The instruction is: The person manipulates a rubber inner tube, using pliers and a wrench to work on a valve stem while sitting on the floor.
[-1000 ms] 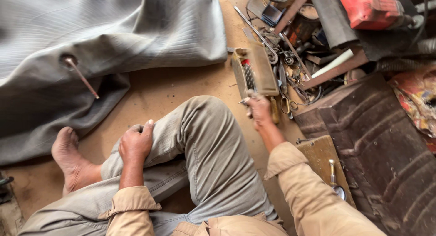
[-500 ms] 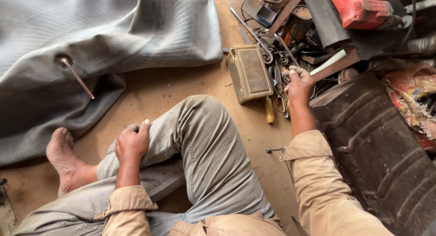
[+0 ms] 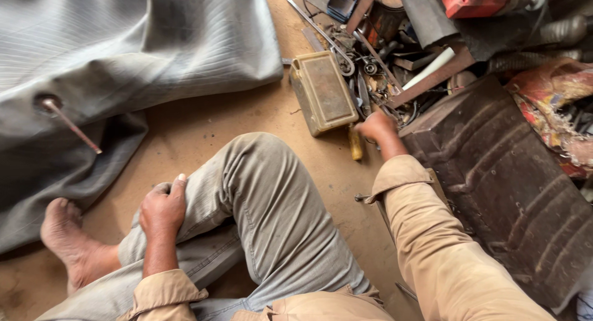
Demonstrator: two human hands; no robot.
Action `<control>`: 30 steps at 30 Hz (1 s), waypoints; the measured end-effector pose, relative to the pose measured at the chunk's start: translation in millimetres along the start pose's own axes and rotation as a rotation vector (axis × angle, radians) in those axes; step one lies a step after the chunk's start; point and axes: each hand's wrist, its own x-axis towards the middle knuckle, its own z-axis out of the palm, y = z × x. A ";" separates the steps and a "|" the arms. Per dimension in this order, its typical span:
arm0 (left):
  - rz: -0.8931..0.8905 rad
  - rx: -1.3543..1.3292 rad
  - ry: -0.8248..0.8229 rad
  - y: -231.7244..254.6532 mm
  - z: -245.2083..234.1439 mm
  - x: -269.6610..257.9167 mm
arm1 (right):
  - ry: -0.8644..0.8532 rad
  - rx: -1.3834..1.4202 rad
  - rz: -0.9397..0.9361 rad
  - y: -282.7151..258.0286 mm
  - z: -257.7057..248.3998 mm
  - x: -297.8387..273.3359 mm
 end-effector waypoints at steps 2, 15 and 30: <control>-0.023 -0.002 -0.012 0.8 -0.2 0.4 | -0.068 -0.188 -0.021 -3.5 8.5 -7.1; 0.021 -0.037 0.018 3.4 -2.3 -4.8 | -0.007 -0.358 0.011 -8.5 -46.6 -10.8; 0.000 -0.007 0.024 2.9 -2.6 -3.1 | -0.355 0.998 -0.287 -129.1 41.7 -83.1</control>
